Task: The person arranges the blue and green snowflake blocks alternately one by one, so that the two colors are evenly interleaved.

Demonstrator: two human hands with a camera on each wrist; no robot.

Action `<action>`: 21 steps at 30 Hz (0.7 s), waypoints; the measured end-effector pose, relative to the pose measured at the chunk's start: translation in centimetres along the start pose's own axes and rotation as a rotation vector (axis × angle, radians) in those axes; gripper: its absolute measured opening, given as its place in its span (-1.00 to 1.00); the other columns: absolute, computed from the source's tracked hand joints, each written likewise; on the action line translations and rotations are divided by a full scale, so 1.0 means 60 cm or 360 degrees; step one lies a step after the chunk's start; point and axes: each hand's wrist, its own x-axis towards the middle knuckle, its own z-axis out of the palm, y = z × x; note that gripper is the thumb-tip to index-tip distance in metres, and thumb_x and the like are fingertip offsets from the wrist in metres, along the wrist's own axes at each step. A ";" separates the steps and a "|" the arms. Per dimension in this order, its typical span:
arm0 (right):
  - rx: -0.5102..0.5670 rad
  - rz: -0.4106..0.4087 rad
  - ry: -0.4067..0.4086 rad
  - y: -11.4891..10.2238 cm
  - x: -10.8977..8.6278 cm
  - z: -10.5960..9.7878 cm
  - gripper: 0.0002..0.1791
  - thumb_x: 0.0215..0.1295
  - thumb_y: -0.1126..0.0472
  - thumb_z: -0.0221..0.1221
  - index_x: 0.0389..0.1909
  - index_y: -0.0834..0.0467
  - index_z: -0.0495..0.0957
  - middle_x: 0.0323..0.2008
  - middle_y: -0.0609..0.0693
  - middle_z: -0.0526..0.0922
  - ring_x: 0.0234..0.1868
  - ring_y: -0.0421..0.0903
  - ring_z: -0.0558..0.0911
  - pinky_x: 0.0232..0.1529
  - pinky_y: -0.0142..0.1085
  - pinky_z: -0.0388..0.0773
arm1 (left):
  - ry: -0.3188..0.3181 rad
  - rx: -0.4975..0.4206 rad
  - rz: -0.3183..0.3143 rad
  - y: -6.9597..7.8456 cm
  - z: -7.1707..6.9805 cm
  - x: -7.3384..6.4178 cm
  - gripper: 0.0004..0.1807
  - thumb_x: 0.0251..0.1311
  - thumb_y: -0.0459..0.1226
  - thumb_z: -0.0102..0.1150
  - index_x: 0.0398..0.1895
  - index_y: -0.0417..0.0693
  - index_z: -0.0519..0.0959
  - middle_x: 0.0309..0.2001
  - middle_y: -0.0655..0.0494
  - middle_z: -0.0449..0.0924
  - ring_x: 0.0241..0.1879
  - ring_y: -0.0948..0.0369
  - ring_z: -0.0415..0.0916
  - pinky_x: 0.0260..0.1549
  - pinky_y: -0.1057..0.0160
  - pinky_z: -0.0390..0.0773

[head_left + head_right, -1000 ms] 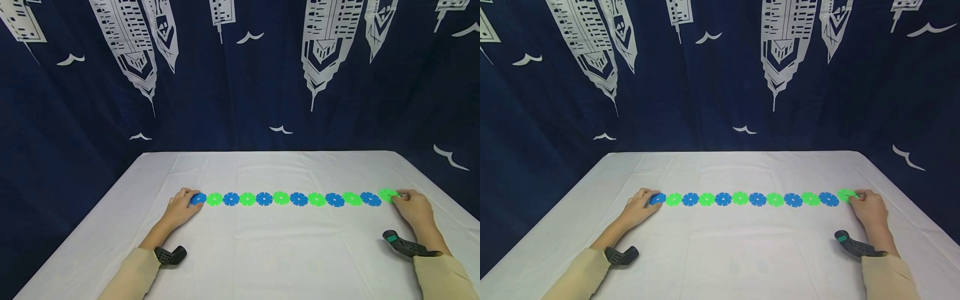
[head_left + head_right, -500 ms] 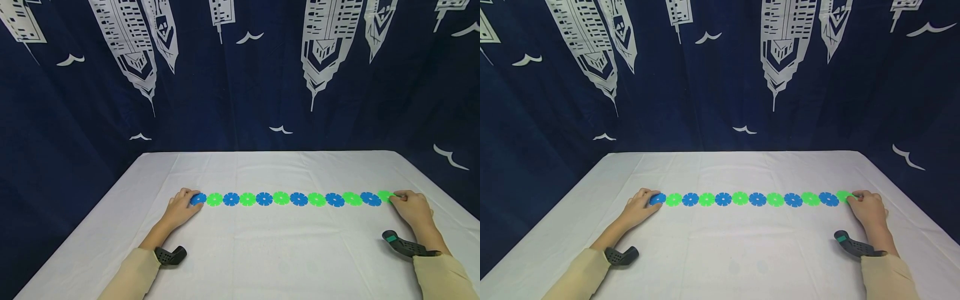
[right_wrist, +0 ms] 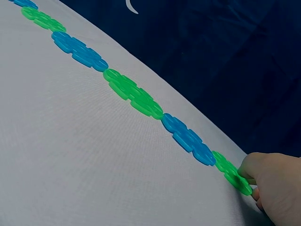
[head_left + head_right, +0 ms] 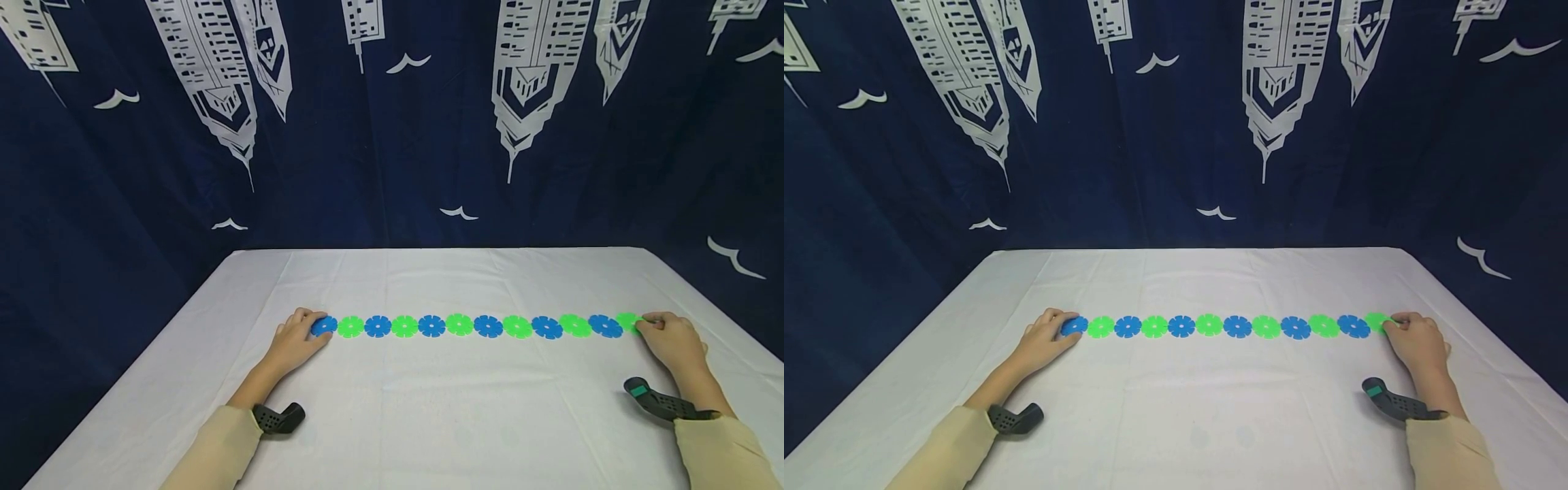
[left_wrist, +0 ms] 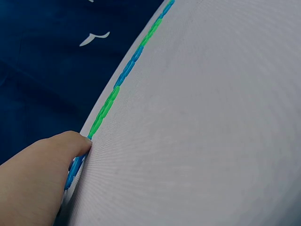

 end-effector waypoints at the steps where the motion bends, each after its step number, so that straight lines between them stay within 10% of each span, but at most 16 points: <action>1: 0.0001 -0.0002 0.0002 0.000 0.000 0.000 -0.50 0.30 0.13 -0.12 0.02 0.52 0.27 -0.18 0.48 0.32 -0.13 0.34 0.30 -0.14 0.17 0.09 | -0.0001 0.0000 -0.0001 0.000 0.000 0.000 -0.43 0.13 -0.01 0.06 0.17 -0.08 0.38 0.09 -0.12 0.33 0.09 -0.04 0.30 -0.09 0.00 0.22; 21: 0.0050 0.0043 0.0049 -0.002 0.001 -0.007 -0.50 0.32 0.13 -0.18 0.08 0.48 0.28 -0.23 0.39 0.34 -0.24 0.23 0.33 -0.29 -0.02 0.18 | 0.0006 -0.0036 0.0021 0.001 0.002 0.004 -0.44 0.13 -0.02 0.06 0.17 -0.10 0.39 0.07 -0.12 0.34 0.07 -0.03 0.31 -0.10 0.00 0.22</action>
